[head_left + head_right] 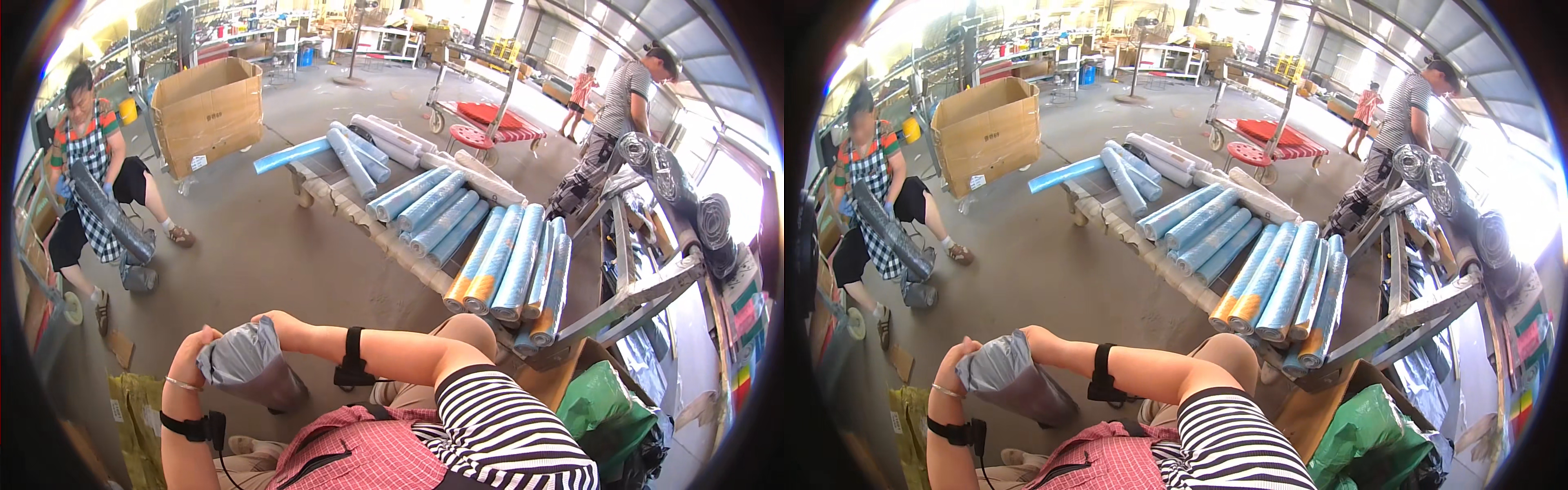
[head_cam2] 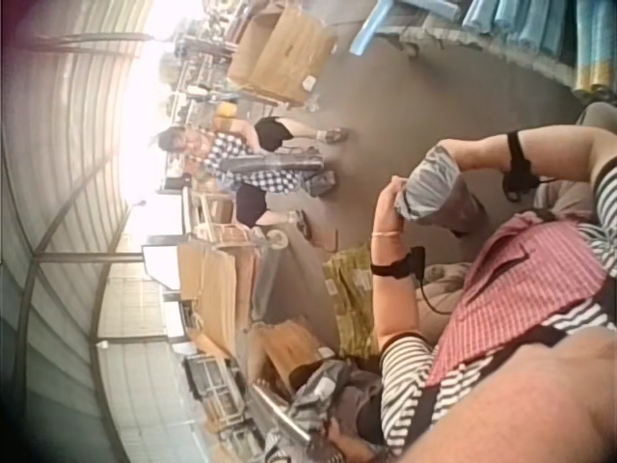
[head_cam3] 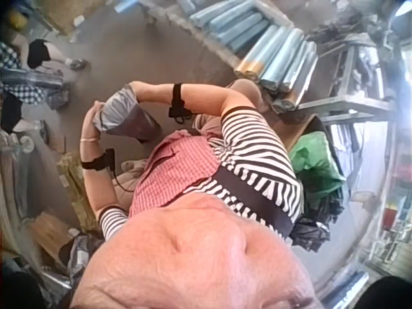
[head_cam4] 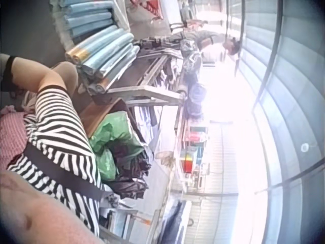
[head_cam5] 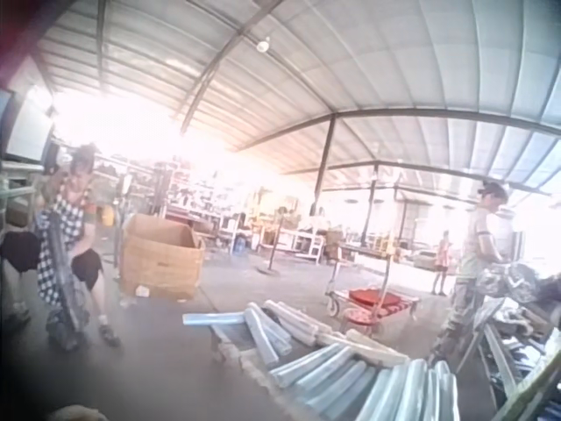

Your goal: The recorder uses scissors to cut open grey plastic shipping bags and remove rolls of material.

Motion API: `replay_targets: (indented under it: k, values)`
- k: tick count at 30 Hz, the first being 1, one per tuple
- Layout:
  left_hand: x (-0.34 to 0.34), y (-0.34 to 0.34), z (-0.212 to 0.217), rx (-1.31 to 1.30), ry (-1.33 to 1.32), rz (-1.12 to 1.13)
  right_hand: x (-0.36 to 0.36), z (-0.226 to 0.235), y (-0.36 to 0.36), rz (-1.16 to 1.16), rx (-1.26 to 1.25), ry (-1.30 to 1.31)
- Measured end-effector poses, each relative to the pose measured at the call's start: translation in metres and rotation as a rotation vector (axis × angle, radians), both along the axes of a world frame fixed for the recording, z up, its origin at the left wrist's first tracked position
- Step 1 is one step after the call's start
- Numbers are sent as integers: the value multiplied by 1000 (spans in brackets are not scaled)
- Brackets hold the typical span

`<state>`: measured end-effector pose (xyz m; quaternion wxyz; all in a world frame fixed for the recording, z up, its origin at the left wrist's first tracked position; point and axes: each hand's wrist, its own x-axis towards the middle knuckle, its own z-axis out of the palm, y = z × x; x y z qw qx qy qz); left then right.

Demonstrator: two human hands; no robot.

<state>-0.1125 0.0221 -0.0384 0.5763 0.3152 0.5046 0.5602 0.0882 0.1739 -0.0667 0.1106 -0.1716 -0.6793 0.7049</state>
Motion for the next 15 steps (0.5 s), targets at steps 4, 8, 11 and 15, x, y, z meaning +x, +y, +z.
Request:
replay_targets:
  k: [4, 8, 11, 15]
  values:
    - [22, -4, 40, 1, 52, -103, -2, -1, 6, -60, 671, 103]
    - [32, -4, 49, -7, 80, -124, -2, 19, 7, 248, 214, 186]
    - [34, -5, 49, -7, 122, -126, 4, 40, 5, 338, -225, 42]
    - [37, -9, 57, -58, 157, -118, 14, 66, 8, 415, 44, -59]
